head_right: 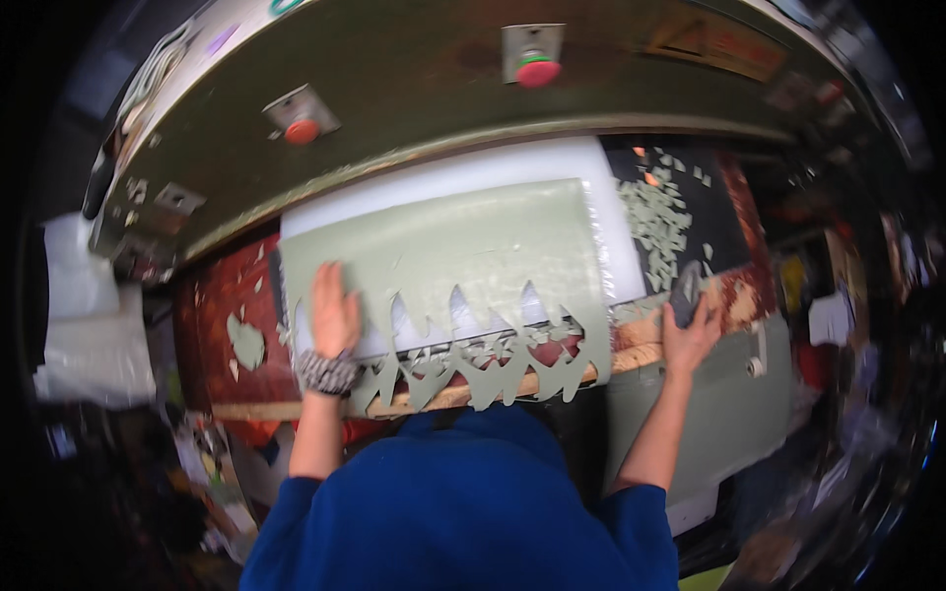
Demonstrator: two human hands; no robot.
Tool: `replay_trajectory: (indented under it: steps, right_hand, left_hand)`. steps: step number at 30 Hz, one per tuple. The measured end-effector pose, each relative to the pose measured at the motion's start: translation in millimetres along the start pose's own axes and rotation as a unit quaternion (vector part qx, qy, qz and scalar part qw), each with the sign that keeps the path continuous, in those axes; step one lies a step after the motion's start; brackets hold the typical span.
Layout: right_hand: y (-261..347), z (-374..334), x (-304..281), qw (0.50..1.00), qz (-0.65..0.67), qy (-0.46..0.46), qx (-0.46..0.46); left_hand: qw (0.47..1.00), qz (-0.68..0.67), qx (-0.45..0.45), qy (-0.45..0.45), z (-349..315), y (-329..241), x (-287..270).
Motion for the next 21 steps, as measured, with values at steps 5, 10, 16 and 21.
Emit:
replay_trajectory:
  steps: [5,10,16,21]
  right_hand:
    - [-10,4,7,0.994,0.086,0.052,-0.030]
    - [-18,2,2,0.962,0.257,0.025,0.084]
    - [-2,-1,4,0.546,0.783,0.016,0.297]
    - [62,-14,4,0.602,0.759,0.065,0.238]
  left_hand:
    - [0.997,-0.002,0.047,0.065,35,-98,62]
    - [0.818,-0.408,0.162,0.371,-41,-180,42]
    - [0.969,-0.214,-0.123,-0.012,-28,-39,-39]
    - [0.974,0.145,-0.173,0.031,-40,54,-31]
Point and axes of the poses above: each hand's wrist, its own z-axis towards the middle knuckle, its own x-axis out of the palm, y = z × x, the point moved 5 cm from there along z, towards the middle knuckle, and after that the axes turned 3 degrees about -z, right-handed, at the moved point
